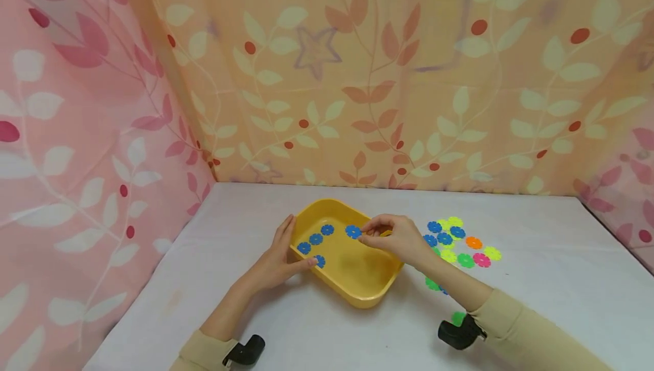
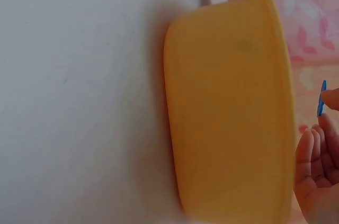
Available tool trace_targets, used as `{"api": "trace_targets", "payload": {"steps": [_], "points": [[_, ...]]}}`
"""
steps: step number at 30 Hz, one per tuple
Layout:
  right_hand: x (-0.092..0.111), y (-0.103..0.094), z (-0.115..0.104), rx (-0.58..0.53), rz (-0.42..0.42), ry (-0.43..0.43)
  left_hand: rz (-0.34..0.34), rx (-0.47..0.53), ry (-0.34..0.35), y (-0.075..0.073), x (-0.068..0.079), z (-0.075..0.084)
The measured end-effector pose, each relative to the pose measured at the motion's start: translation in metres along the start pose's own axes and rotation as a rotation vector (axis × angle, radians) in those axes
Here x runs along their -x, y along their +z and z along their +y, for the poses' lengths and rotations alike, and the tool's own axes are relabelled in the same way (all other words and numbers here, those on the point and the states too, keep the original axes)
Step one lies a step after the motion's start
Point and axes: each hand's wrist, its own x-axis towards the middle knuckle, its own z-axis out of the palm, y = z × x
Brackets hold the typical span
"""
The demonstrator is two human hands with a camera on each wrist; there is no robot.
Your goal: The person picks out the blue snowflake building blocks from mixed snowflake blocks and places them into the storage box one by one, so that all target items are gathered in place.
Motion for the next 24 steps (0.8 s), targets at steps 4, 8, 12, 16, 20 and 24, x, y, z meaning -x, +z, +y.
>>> {"api": "trace_targets", "payload": {"steps": [4,8,12,16,20,24], "points": [[-0.013,0.021,-0.003,0.019,-0.039,-0.037,-0.001,0.002,-0.007,0.000,0.000,0.003],[-0.025,0.036,0.000,0.069,-0.074,-0.076,-0.002,-0.004,-0.007,0.000,0.000,0.001],[-0.034,0.046,0.003,0.117,-0.120,-0.117,-0.001,-0.003,-0.007,0.000,0.001,0.001],[-0.042,0.052,0.006,0.179,-0.162,-0.127,-0.002,0.003,-0.010,-0.001,0.001,0.002],[-0.048,0.057,0.008,0.225,-0.205,-0.142,-0.006,0.006,-0.011,0.000,0.001,0.001],[-0.053,0.060,0.011,0.269,-0.242,-0.151,-0.005,0.001,-0.015,0.000,0.001,0.000]]}}
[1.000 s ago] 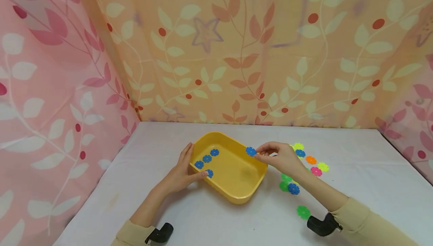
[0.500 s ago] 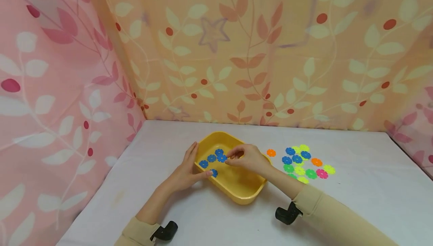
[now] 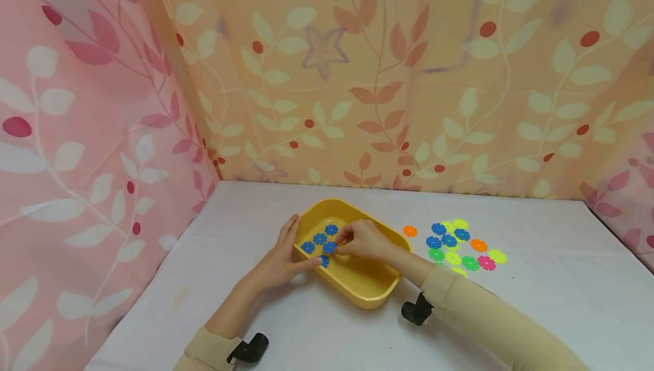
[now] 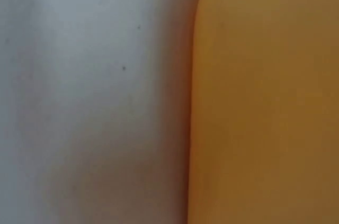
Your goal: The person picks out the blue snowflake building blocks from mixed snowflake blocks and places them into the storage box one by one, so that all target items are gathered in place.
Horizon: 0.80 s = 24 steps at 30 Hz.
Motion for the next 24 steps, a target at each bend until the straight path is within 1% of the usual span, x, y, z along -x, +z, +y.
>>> {"api": "trace_targets", "payload": {"steps": [3,7,11,24], "points": [[-0.0022,0.0008,0.0026,0.016,-0.021,0.024,-0.002,-0.006,-0.001,0.0004,-0.0007,-0.0009],[-0.0034,0.0019,0.0048,0.024,-0.045,0.076,-0.003,-0.013,-0.007,0.0009,-0.0013,-0.0015],[-0.0036,0.0030,0.0068,0.030,-0.062,0.086,-0.004,-0.019,-0.001,0.0012,-0.0012,-0.0017],[-0.0026,0.0018,0.0078,0.019,-0.046,0.135,0.000,-0.014,-0.002,0.0007,-0.0004,-0.0008]]}}
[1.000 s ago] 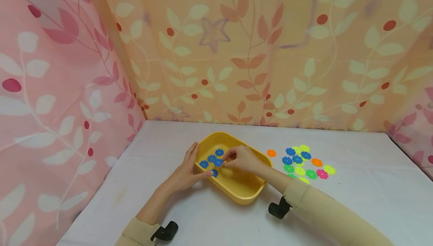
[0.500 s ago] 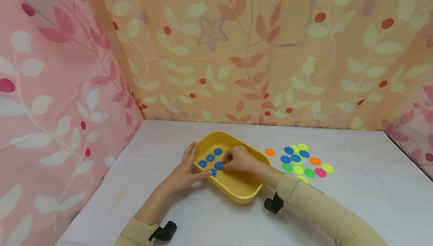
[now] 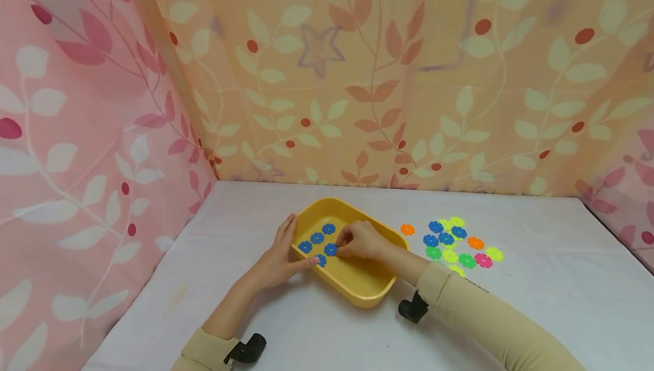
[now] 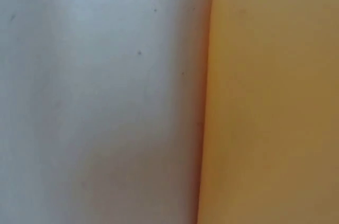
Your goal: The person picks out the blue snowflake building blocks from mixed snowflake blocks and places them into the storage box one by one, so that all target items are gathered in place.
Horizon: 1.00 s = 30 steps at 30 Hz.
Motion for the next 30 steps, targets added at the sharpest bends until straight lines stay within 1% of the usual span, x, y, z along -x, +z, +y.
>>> {"api": "trace_targets", "payload": {"steps": [6,11,15,18,20,22,24,27,30], "points": [[0.001,-0.004,-0.001,0.013,0.060,-0.008,0.004,0.002,0.004,-0.001,-0.002,0.001],[0.007,-0.012,-0.003,-0.022,0.116,-0.017,0.000,0.009,0.002,-0.001,-0.003,0.002],[0.018,-0.028,-0.008,-0.104,0.189,-0.020,0.000,0.009,0.007,0.001,-0.003,0.002],[0.031,-0.046,-0.011,-0.200,0.235,-0.010,0.005,0.007,0.016,0.001,-0.003,0.001],[0.042,-0.059,-0.010,-0.255,0.268,-0.002,0.007,0.009,0.019,0.001,-0.002,0.001],[0.052,-0.072,-0.005,-0.282,0.302,0.009,0.007,0.009,0.020,0.001,-0.002,0.001],[0.063,-0.083,0.003,-0.286,0.336,0.028,0.005,0.013,0.020,0.000,-0.001,0.001],[0.079,-0.098,0.018,-0.271,0.380,0.074,0.007,0.013,0.024,0.000,0.000,0.000],[0.096,-0.109,0.035,-0.249,0.402,0.129,0.010,0.009,0.027,0.000,0.000,0.000]]}}
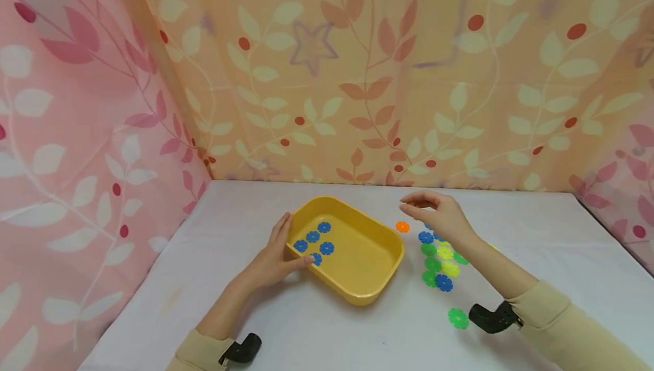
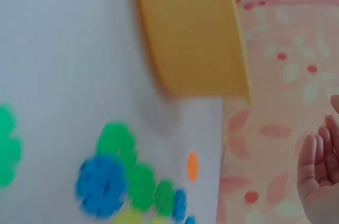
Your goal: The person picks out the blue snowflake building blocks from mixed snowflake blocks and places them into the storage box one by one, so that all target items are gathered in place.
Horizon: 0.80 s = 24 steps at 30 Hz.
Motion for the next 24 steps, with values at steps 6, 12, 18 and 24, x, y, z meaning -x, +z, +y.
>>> {"api": "trace_targets", "payload": {"steps": [6,12,18,24], "points": [[0.017,-0.027,0.036,0.109,0.040,0.038,0.002,0.003,0.004,0.000,0.000,0.000],[0.026,-0.039,0.066,0.209,0.062,0.089,0.004,0.004,0.003,0.000,0.000,0.000],[0.025,-0.044,0.090,0.306,0.033,0.099,0.002,0.007,-0.004,0.000,0.000,0.000],[0.023,-0.046,0.106,0.356,0.017,0.086,-0.004,0.007,0.002,0.000,0.000,0.001]]}}
